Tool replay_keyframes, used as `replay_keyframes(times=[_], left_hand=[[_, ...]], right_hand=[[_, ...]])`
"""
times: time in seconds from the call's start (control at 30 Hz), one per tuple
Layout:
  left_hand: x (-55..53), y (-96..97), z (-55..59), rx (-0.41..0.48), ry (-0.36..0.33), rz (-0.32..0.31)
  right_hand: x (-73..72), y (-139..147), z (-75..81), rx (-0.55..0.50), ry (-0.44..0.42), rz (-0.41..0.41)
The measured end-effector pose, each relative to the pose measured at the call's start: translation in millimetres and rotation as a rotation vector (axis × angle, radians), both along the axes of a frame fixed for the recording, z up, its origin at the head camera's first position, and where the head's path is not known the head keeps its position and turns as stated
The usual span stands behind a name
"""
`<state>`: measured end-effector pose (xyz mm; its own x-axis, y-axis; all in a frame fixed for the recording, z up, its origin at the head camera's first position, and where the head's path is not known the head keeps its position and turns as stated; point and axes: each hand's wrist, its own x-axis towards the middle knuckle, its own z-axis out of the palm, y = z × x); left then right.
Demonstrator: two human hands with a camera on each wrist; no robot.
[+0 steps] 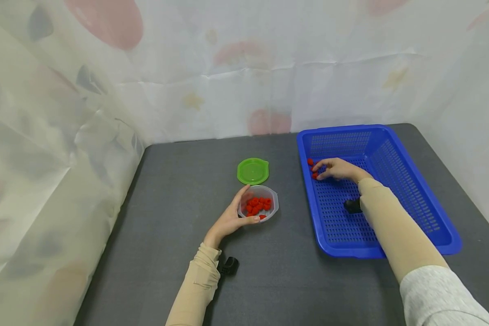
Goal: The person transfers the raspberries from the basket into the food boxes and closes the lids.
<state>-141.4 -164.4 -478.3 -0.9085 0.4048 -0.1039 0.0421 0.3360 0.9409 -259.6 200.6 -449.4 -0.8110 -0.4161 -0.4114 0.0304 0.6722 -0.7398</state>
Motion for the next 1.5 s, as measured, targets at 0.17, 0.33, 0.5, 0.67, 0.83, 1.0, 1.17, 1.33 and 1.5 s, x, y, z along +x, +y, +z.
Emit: replay_keyframes(times=[0.17, 0.33, 0.5, 0.67, 0.83, 1.0, 1.17, 1.33, 1.5], left_hand=[[6.3, 3.5, 20.6, 0.01, -0.037, -0.015], [7.1, 3.3, 23.1, 0.0, -0.042, -0.021], [7.1, 2.5, 22.2, 0.011, -0.034, -0.027], [7.2, 1.8, 20.7, 0.023, -0.024, -0.031], [7.2, 2.0, 20.8, 0.006, -0.026, -0.027], [5.8, 1.5, 18.0, 0.001, -0.039, -0.02], [-0.4, -1.3, -1.6, 0.014, -0.021, -0.007], [-2.6, -2.5, -9.5, 0.013, 0.004, -0.002], [-2.8, -3.0, -9.4, 0.014, 0.018, -0.006]], right_hand=[[-0.2, -1, 0.4, 0.02, 0.022, 0.004], [-0.9, 0, -2.1, 0.078, 0.066, -0.003], [-0.4, 1, -4.6, 0.103, 0.087, -0.006], [-0.1, 2, -5.7, 0.081, 0.061, -0.007], [-0.3, 2, -6.1, 0.065, 0.023, -0.01], [-0.6, 3, -7.0, 0.048, 0.016, -0.008], [-1.2, 5, -5.9, 0.024, 0.005, 0.004], [-1.1, 6, -0.9, -0.005, 0.006, -0.001], [1.4, 7, 7.0, -0.052, -0.001, -0.015]])
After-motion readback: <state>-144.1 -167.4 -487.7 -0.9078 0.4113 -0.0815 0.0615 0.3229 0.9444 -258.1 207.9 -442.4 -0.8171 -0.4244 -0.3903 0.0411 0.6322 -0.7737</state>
